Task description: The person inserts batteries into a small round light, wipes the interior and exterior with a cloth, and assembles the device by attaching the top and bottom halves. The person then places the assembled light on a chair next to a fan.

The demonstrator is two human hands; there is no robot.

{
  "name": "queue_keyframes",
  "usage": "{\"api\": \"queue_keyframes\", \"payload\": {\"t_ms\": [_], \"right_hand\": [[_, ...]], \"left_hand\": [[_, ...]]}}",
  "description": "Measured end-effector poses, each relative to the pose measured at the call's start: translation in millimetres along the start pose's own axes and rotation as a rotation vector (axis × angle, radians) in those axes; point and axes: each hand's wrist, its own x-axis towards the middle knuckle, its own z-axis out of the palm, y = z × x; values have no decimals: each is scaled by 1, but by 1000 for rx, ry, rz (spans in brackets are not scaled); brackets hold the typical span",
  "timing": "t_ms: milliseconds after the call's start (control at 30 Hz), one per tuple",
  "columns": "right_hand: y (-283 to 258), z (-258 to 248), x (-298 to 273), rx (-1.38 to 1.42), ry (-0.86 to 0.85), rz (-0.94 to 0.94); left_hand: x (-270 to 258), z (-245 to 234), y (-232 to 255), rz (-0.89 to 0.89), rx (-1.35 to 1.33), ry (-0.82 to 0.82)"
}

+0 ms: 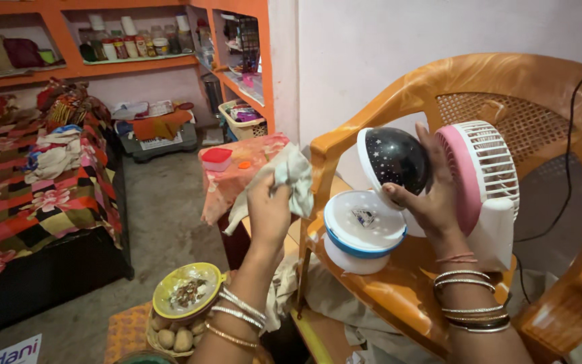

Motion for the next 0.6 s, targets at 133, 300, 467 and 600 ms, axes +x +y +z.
{"api": "queue_keyframes", "payload": {"t_ms": [133,300,467,600], "right_hand": [[12,1,-3,495,95,117],[19,10,-25,243,-82,156],[27,20,-18,833,252,344],[21,19,-12,878,219,371]], "left_hand": [[-12,1,-9,30,221,-49],[-33,54,-20,463,795,-357],[-40,87,-25,566,941,-517],[-33,86,-21,538,812,-735]]}}
